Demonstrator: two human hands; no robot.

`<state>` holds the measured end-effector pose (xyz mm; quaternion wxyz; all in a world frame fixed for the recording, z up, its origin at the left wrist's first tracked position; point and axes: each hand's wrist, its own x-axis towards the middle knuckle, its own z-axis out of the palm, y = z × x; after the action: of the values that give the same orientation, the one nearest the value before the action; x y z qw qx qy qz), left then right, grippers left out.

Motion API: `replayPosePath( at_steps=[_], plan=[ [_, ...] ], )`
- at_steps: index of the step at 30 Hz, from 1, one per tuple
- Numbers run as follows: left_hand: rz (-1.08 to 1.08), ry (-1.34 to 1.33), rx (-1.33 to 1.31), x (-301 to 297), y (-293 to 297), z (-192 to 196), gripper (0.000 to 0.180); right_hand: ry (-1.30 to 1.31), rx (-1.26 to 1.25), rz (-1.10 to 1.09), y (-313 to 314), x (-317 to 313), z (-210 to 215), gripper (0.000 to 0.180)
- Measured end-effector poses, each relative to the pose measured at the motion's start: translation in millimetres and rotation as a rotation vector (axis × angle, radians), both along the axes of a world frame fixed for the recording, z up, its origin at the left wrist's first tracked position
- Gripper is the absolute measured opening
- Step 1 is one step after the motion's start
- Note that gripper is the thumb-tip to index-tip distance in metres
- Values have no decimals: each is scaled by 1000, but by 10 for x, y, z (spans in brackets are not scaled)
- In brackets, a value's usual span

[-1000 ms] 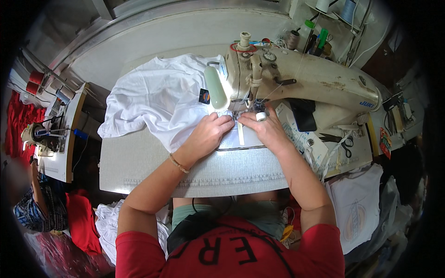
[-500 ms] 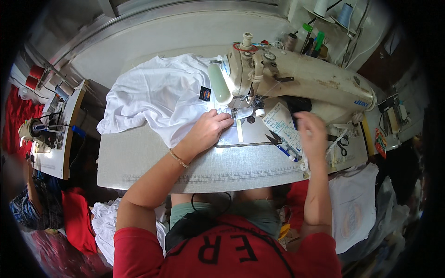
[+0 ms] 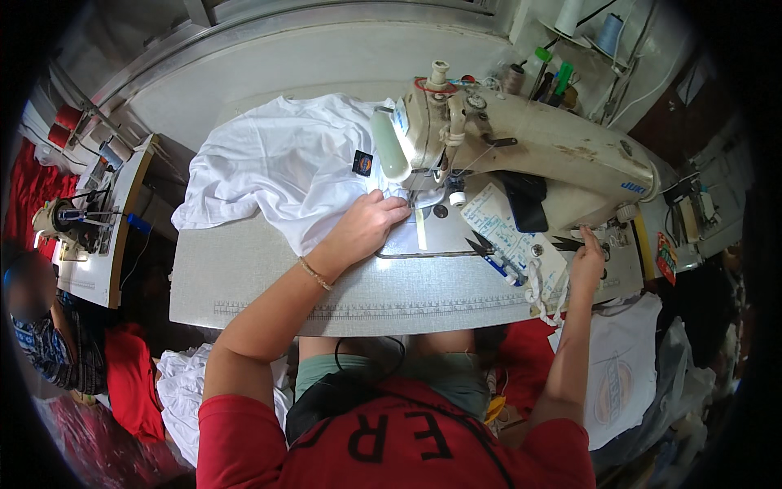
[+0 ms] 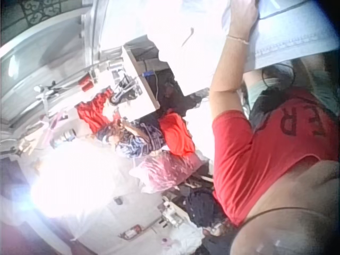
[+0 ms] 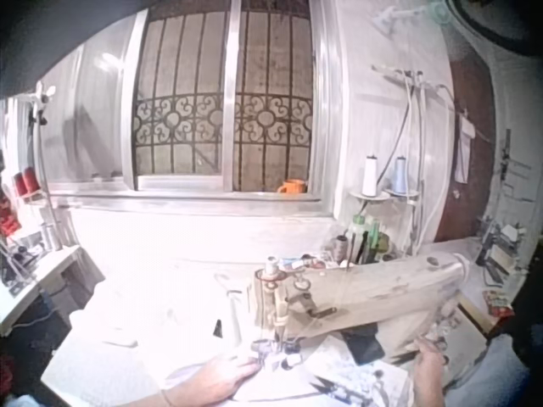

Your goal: The person uses a sewing machine to attach or repair components of white t-shirts, aligning fabric under the needle and trimming excess thread with snips.

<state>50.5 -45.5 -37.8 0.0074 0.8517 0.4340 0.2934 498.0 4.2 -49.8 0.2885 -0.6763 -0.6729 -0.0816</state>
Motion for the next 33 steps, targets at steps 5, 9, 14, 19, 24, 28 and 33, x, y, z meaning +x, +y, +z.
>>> replayPosePath(
  at_steps=[5,9,14,19,24,28,33],
  plan=[
    [1,1,-2,21,-11,6,26,-138,142,-1,-5,23,-15,53],
    [2,-9,5,16,8,-15,26,-174,284,50,-24,-117,74,63],
    [-3,-42,49,4,51,-64,26,-182,303,61,-29,-111,79,61],
    [1,-33,40,-23,78,-44,25,-127,169,4,-32,-28,5,49],
    [-11,-12,27,-35,74,-40,24,-136,26,-31,-35,-14,-15,46],
    [-6,-17,15,-8,60,-21,24,-169,72,-34,-28,33,-39,47],
    [-19,-7,28,-66,106,-74,26,-100,307,51,-40,-88,60,48]
  ],
)
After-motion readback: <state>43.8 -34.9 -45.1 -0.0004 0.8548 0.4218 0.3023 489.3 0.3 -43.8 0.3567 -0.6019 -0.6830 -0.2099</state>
